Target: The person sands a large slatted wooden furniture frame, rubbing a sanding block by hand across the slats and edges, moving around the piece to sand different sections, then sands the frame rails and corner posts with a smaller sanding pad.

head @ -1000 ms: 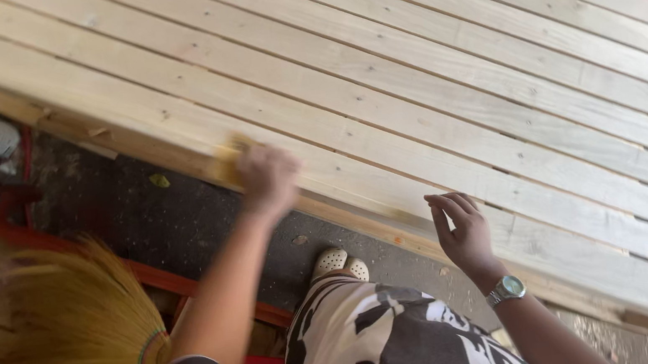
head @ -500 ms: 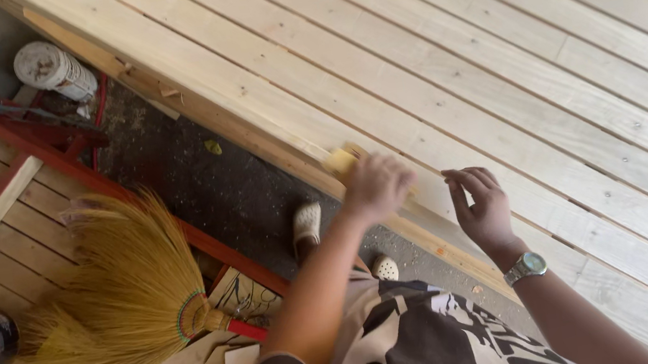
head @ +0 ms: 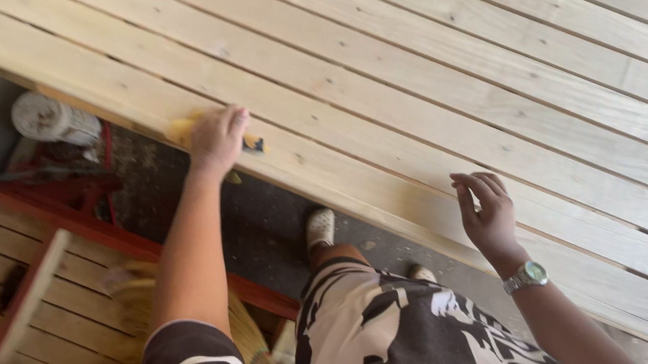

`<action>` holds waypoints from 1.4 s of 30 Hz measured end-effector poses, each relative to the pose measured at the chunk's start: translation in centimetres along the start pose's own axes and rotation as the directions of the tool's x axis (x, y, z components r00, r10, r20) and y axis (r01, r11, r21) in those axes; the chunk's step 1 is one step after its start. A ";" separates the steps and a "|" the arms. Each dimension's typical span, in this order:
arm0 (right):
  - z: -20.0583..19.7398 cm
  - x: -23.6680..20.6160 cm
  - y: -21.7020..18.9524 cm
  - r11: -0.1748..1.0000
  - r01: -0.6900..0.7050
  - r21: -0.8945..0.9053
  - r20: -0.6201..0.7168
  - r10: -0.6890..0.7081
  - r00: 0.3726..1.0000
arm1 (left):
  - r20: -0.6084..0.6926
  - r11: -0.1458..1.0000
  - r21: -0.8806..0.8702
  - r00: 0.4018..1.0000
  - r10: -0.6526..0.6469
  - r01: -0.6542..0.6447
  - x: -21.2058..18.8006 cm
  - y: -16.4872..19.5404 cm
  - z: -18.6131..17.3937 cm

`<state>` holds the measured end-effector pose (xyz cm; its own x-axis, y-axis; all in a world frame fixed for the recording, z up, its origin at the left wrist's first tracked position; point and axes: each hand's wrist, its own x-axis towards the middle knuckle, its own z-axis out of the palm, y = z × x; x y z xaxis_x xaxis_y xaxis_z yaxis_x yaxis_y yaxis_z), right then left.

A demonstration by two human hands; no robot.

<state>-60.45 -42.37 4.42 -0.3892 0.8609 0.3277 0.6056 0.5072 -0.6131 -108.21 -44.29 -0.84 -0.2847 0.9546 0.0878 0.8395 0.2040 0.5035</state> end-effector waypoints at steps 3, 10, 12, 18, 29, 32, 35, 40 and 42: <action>2.9 1.6 -3.2 0.997 -0.047 0.069 -0.056 0.051 0.997 | -0.001 0.974 0.154 0.986 0.166 -0.164 0.4 -0.4 -0.2; 6.2 2.3 -6.7 0.993 -0.097 0.061 -0.024 0.099 0.995 | 0.041 0.859 -0.207 0.873 0.486 -0.469 -9.2 16.3 6.7; 6.2 2.3 -6.7 0.997 -0.062 0.053 -0.018 0.063 0.998 | 0.371 0.830 -0.218 0.743 0.558 -0.514 -10.9 18.7 7.4; 4.7 2.5 -6.4 0.998 -0.065 0.018 -0.021 0.065 0.998 | 0.171 0.671 -0.038 0.656 0.735 -0.741 -10.6 14.6 5.5; 0.6 -1.9 -5.9 0.994 -0.106 0.018 0.008 0.106 0.994 | -0.478 0.894 0.444 0.826 0.297 -0.065 -1.6 -0.4 -7.3; -0.3 -3.5 -5.3 0.995 -0.097 0.019 0.015 0.097 0.995 | -0.331 0.901 -0.278 0.848 -0.414 0.332 -1.7 1.6 -6.4; -0.8 -4.6 -5.0 0.992 -0.127 0.017 0.025 0.127 0.992 | -0.280 0.958 0.281 0.951 0.133 -0.052 -5.7 8.2 -0.8; -0.3 -4.5 -5.4 0.992 -0.122 0.039 0.024 0.121 0.992 | 0.007 0.957 -0.176 0.972 0.233 -0.228 -13.5 19.9 7.7; 0.1 -4.0 -5.6 0.996 -0.080 0.037 0.025 0.079 0.997 | -0.051 0.906 -0.139 0.917 0.396 -0.399 -14.1 21.1 8.2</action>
<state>-62.39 -48.63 6.48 -0.3573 0.8971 0.2600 0.6088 0.4348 -0.6635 -82.71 -51.63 1.44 0.0478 0.9451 0.3232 0.8102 -0.2259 0.5408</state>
